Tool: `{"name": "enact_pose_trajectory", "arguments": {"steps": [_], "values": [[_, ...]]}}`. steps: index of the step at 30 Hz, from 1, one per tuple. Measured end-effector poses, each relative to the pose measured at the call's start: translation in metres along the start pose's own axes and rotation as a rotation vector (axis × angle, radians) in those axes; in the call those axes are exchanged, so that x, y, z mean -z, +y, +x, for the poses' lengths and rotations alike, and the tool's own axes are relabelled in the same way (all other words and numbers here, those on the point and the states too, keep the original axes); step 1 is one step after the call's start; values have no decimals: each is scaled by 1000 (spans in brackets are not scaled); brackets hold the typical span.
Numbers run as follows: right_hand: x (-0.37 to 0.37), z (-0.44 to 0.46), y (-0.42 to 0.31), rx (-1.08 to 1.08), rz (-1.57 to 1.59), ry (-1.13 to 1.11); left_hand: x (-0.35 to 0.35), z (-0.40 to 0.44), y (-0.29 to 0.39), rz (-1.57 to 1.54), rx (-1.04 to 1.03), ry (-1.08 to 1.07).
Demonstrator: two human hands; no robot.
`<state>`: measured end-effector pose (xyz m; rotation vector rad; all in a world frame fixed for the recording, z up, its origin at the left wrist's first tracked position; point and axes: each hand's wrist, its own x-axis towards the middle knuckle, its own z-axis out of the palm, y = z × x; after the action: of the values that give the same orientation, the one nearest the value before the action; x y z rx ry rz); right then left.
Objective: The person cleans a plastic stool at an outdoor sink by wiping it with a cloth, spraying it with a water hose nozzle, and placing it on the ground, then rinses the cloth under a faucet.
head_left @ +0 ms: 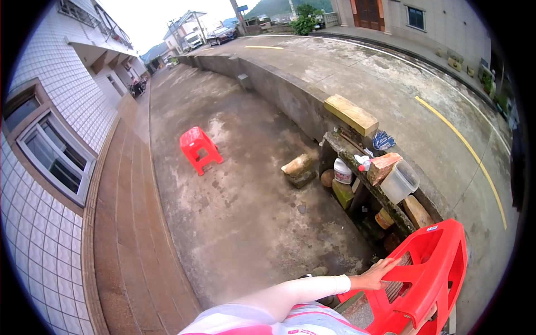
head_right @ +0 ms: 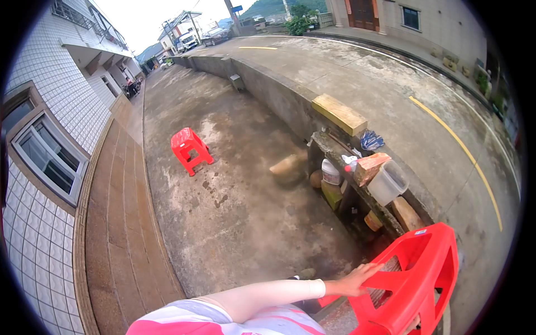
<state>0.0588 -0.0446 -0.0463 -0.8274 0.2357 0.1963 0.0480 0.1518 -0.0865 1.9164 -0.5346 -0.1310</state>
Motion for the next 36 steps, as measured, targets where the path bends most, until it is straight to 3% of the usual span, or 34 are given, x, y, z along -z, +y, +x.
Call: {"name": "enact_pose_trajectory", "arguments": {"steps": [5,11,29,32,36], "values": [[-3,1,3,-8,3,9,-8,28,18,55,-184,-76],[-5,0,3,-11,12,-1,-19,37,21,6,-225,-155],[-6,1,1,-26,20,-2,-16,47,55,176,-91,-362],[-6,1,2,-29,22,1,-34,42,36,191,-241,-211],[-8,4,4,-37,30,-4,-18,45,51,69,-78,-439]]}}
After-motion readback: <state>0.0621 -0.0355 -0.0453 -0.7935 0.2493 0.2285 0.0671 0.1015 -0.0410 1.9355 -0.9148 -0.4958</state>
